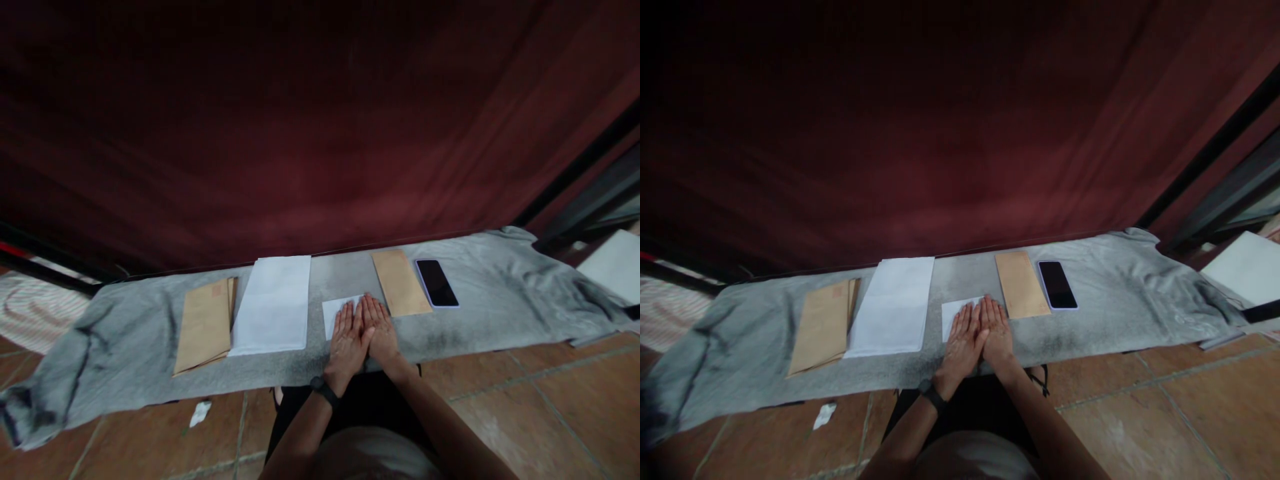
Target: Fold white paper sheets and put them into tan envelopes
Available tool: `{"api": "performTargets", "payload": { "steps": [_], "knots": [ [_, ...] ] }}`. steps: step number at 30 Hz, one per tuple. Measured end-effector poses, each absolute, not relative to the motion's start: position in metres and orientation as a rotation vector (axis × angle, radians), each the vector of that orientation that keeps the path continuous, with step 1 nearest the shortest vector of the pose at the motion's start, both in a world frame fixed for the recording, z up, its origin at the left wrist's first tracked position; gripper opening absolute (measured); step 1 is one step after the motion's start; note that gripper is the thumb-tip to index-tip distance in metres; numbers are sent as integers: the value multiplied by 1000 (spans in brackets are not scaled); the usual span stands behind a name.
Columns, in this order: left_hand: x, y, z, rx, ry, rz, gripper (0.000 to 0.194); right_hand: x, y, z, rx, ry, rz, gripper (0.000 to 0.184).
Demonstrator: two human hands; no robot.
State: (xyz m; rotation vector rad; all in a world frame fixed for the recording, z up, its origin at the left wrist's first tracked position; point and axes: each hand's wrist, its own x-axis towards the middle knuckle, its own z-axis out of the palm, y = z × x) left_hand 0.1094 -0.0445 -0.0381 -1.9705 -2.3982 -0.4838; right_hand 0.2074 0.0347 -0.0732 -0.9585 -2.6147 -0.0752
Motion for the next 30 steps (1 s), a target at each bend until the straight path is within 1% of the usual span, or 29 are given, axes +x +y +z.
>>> {"api": "performTargets", "payload": {
  "steps": [6,16,30],
  "knots": [
    [105,-51,-44,-1902,-2393,-482,69,201,35,-75,-1023,-2543,-25,57],
    [98,-71,-43,-1834,-2338,-419,67,201,35,-73,-1017,-2480,19,58],
    [94,-91,-45,-1686,-2381,-430,71,199,34,-67,-1044,-2487,-16,54]
  ]
}}
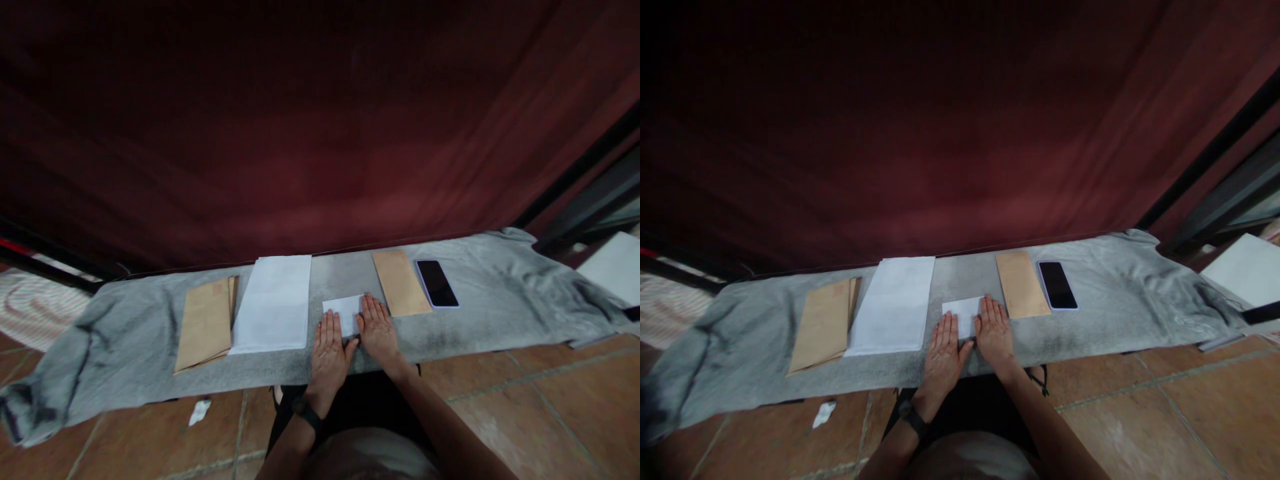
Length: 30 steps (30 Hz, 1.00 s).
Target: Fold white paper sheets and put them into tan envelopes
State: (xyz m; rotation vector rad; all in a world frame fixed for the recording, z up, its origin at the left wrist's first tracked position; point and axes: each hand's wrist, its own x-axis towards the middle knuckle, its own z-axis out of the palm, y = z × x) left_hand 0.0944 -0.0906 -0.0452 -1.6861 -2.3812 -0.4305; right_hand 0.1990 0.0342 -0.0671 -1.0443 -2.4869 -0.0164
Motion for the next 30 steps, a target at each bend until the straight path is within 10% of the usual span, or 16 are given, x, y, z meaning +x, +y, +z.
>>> {"api": "performTargets", "payload": {
  "steps": [30],
  "knots": [
    [88,-105,-43,-1651,-2419,-342,62,205,-10,-42,-721,-2652,197,50]
  ]
}}
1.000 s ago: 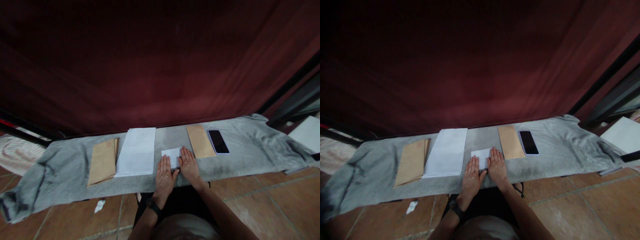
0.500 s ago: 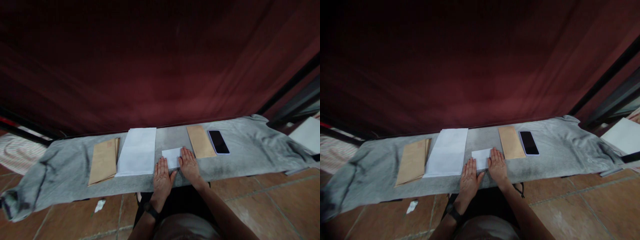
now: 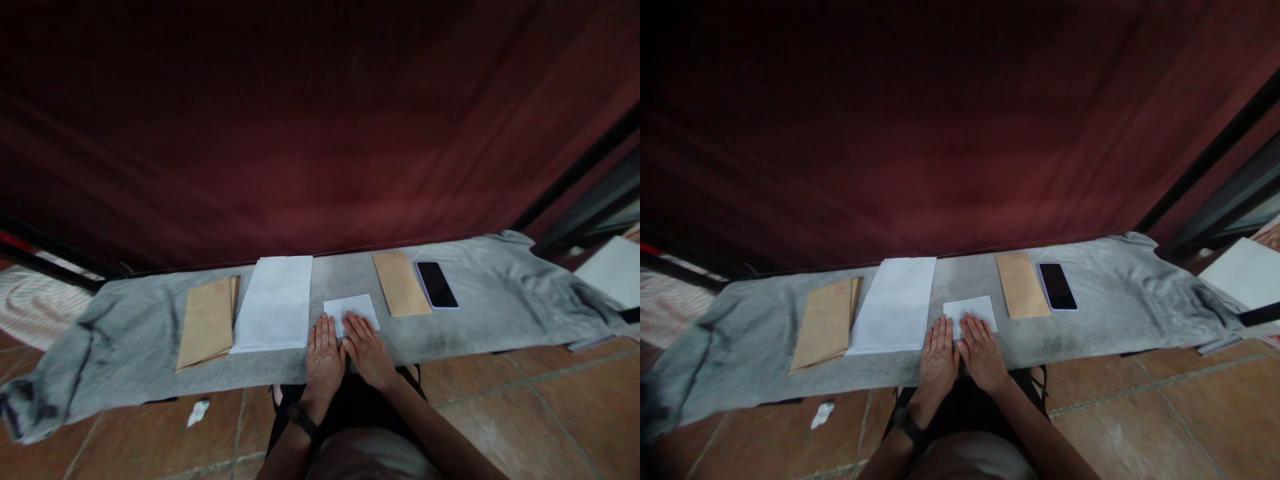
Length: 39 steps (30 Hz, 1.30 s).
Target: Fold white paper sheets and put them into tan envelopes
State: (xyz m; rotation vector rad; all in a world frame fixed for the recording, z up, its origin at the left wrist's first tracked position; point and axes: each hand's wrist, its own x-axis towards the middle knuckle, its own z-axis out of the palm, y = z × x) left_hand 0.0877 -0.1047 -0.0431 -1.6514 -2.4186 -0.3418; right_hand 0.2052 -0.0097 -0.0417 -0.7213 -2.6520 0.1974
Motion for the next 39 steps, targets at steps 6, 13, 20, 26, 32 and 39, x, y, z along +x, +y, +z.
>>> {"api": "performTargets", "payload": {
  "steps": [6,13,20,26,32,39],
  "knots": [
    [87,-106,-42,-1668,-2375,-355,62,213,-17,-43,-710,-2663,239,49],
    [87,-105,-43,-1638,-2375,-363,58,225,-13,-46,-773,-2659,163,52],
    [87,-107,-47,-1614,-2369,-414,64,236,-6,-55,-893,-2608,102,55],
    [89,-108,-46,-1565,-2408,-434,60,245,-3,-58,-985,-2557,49,55],
    [90,-107,-43,-1528,-2405,-484,63,245,-3,-57,-1016,-2550,63,54],
    [112,-98,-43,-1836,-2301,-495,64,235,-3,-43,-915,-2578,189,52]
  ]
}}
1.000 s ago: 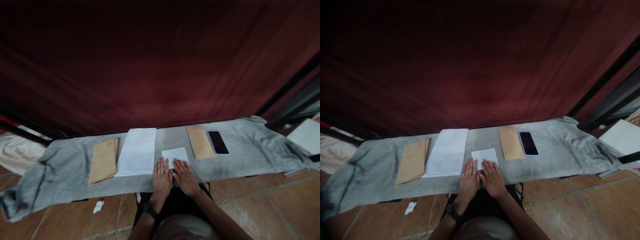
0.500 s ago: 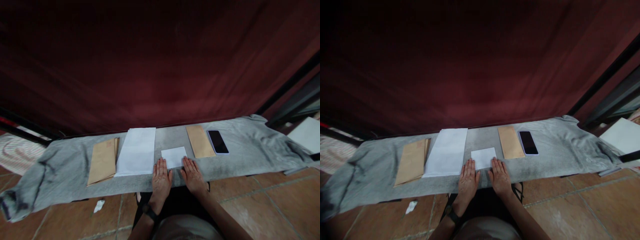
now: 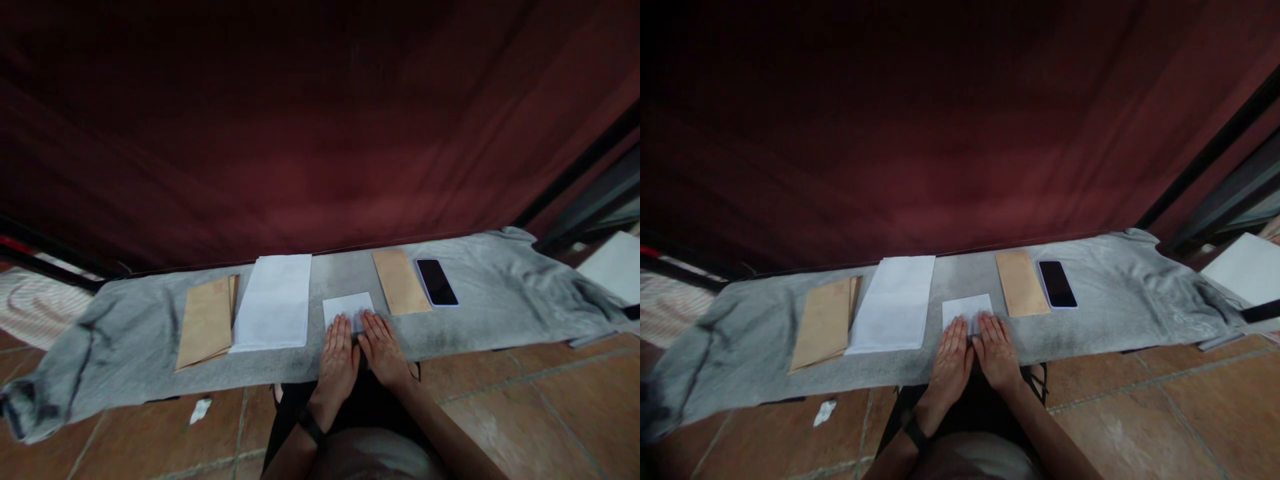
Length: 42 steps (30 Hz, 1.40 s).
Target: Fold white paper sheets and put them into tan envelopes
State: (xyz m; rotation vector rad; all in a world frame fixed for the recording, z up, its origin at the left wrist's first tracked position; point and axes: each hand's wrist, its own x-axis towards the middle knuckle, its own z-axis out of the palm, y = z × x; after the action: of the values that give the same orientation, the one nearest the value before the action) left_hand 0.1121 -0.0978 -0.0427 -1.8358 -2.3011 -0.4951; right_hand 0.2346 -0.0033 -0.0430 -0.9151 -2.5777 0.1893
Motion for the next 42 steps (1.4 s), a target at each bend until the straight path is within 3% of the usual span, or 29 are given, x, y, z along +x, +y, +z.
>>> {"api": "performTargets", "payload": {
  "steps": [8,23,34,42],
  "knots": [
    [115,-100,-52,-1868,-2249,-430,70,226,-11,-40,-792,-2662,268,50],
    [99,-113,-47,-1621,-2409,-439,61,255,5,-58,-908,-2549,135,54],
    [104,-70,-39,-1892,-2295,-441,64,216,15,-33,-817,-2629,249,49],
    [100,-67,-48,-1816,-2348,-406,63,210,18,-45,-864,-2624,200,49]
  ]
}}
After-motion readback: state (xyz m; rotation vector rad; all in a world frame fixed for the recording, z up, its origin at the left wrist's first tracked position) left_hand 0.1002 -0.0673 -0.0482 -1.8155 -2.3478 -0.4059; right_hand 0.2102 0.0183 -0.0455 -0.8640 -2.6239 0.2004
